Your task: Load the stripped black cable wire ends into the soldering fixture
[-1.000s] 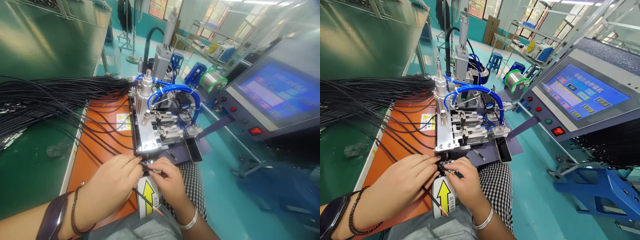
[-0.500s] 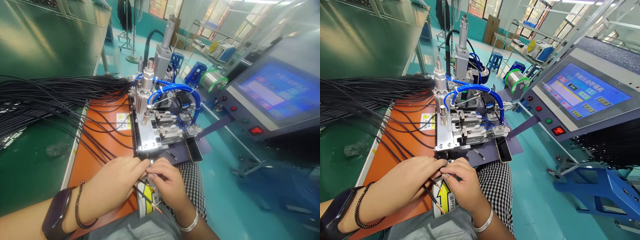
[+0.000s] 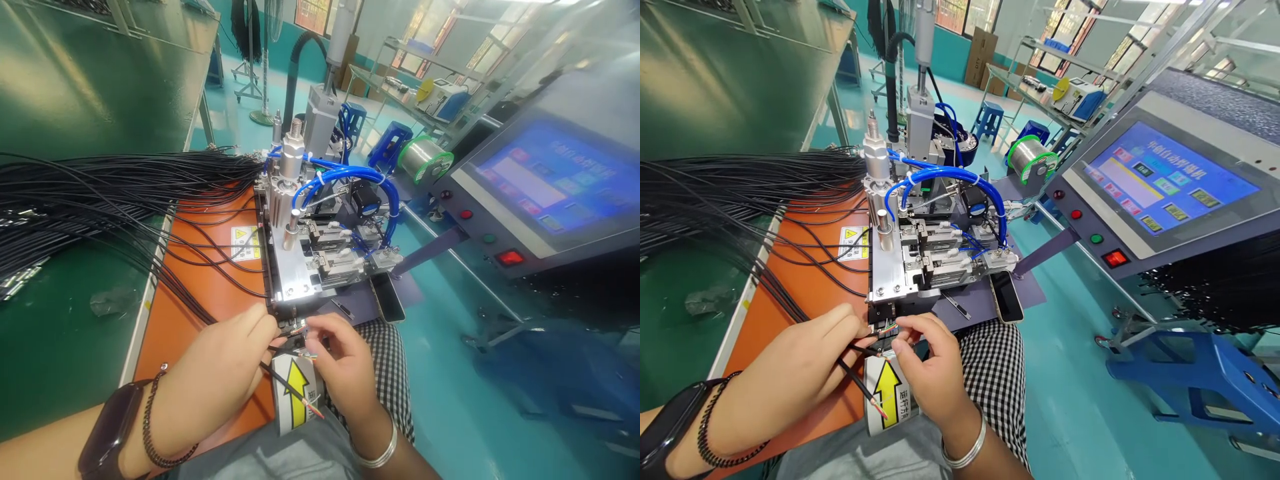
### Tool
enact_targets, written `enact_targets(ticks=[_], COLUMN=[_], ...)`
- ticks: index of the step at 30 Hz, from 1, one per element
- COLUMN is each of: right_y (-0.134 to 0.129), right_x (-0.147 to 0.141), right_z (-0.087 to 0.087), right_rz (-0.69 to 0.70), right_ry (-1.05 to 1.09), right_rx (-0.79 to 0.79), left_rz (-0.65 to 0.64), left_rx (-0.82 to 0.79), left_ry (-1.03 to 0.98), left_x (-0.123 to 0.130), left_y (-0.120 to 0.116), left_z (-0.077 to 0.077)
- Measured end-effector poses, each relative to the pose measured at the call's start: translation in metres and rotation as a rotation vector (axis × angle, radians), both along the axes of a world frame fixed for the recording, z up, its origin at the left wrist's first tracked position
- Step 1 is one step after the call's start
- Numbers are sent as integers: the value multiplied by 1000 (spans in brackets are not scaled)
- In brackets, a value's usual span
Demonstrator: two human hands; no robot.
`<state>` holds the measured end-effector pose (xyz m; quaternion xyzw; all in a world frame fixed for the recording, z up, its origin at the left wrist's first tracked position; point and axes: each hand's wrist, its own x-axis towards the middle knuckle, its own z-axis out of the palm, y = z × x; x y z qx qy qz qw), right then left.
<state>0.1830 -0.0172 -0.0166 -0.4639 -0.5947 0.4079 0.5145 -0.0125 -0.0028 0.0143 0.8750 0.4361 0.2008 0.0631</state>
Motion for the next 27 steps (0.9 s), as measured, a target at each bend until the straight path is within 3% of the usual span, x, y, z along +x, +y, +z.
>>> enact_targets(ticks=[6,13,22,24,27], right_y=[-3,-6,-2,2,7], right_x=[0,-6,-13,-10,-6], right_z=[8,13,24,26,24], right_rz=[106,-9,176,240,161], right_ry=[-220,-256,-459,-443,-257], right_rx=[95,-5,91,71,-22], left_rz=[12,-2,-126,-128,-72], left_rx=[12,30,146,156,135], left_ry=[27,18,50,64,66], left_x=[-2,-2,0,0,0], left_y=[-1,-2,-7,-7,-5], left_z=[-1,-1,-8,-8,-7])
